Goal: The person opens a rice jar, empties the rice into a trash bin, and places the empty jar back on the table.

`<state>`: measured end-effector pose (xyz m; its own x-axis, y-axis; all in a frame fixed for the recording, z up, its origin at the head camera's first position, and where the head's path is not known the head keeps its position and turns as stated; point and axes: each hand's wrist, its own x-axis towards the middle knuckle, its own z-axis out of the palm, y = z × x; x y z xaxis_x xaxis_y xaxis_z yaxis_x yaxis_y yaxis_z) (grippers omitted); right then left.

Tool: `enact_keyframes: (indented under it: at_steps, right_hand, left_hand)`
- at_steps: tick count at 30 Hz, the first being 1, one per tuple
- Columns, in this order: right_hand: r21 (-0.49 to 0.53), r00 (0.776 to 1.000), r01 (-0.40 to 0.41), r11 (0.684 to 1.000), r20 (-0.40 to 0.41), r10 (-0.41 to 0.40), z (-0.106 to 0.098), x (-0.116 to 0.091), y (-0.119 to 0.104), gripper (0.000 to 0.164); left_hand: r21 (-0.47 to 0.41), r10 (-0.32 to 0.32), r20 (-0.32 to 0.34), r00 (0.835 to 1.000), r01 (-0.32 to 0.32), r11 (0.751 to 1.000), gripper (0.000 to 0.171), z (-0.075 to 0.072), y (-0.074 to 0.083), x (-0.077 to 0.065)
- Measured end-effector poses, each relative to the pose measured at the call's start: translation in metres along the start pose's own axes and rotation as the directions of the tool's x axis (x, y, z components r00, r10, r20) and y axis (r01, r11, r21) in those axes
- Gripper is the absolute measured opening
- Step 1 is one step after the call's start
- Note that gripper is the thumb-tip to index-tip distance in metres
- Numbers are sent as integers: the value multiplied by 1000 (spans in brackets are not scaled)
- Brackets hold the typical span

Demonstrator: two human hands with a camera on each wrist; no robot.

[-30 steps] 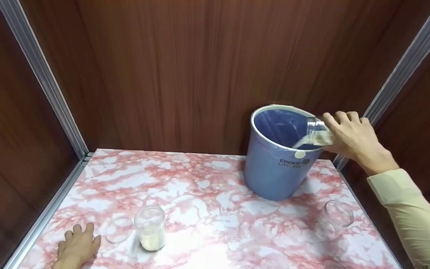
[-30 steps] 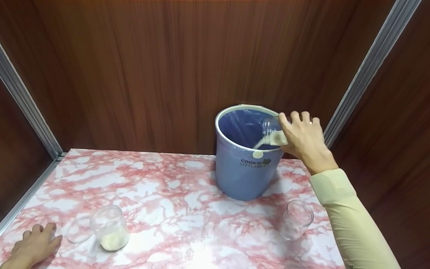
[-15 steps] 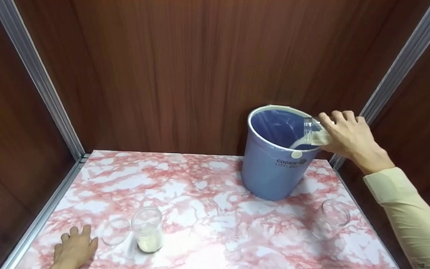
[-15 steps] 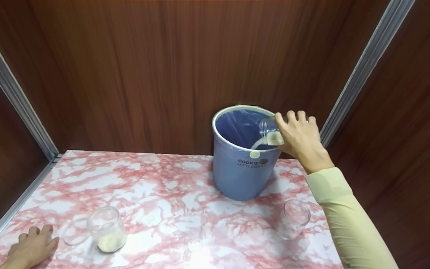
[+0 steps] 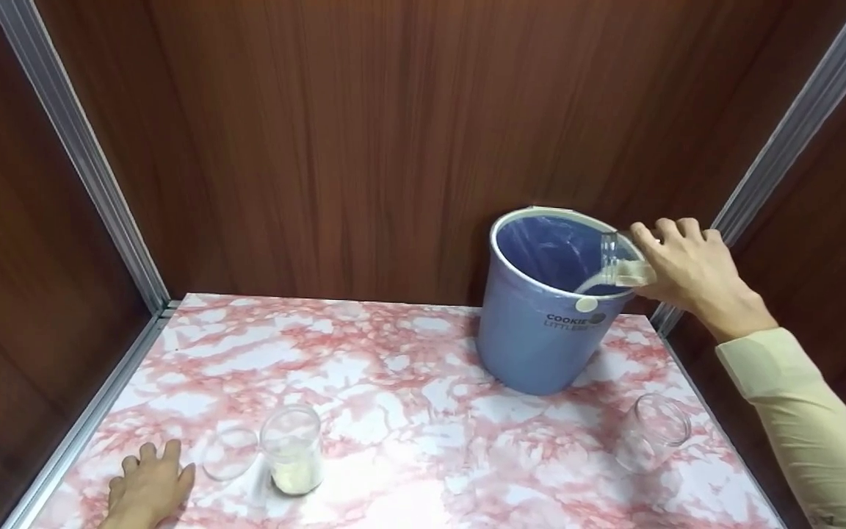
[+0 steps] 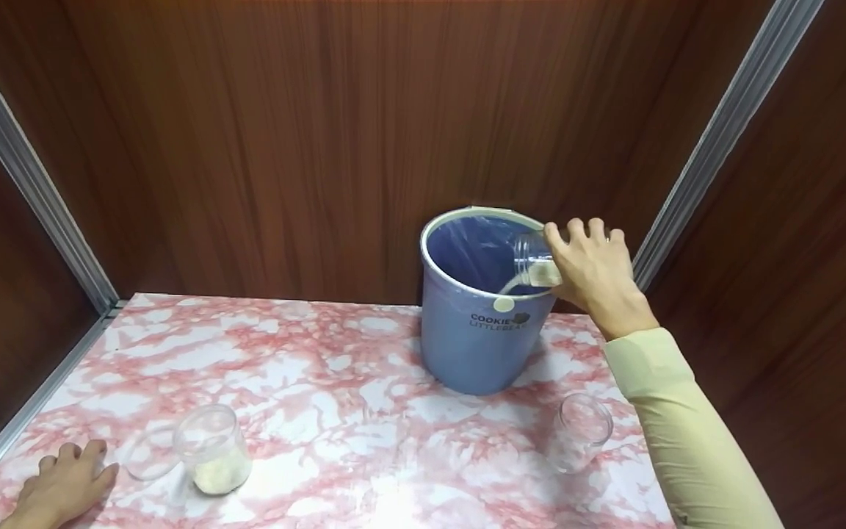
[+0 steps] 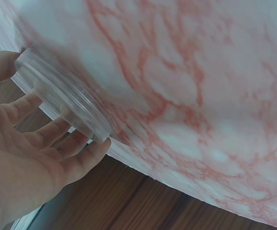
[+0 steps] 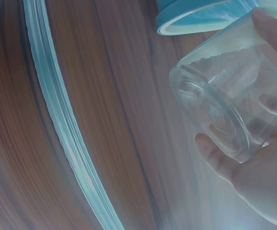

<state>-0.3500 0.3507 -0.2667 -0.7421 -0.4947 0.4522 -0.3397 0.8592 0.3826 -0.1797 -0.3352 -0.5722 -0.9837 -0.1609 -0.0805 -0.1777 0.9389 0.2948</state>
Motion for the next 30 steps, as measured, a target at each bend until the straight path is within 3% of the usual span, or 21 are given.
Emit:
enact_keyframes:
  at_steps: [13, 21, 30]
  right_hand:
    - [-39, 1000, 25, 999, -15, -25, 0, 0, 2, 82]
    - [-67, 999, 34, 997, 17, -33, -1, 0, 2, 83]
    - [-74, 999, 41, 996, -19, -42, -6, 3, -9, 83]
  left_hand:
    - [8, 3, 4, 1000, -3, 1000, 51, 2, 1, -1]
    - [16, 4, -25, 1000, -4, 1000, 51, 5, 0, -1]
    - [18, 6, -33, 999, -6, 1000, 52, 5, 0, -1]
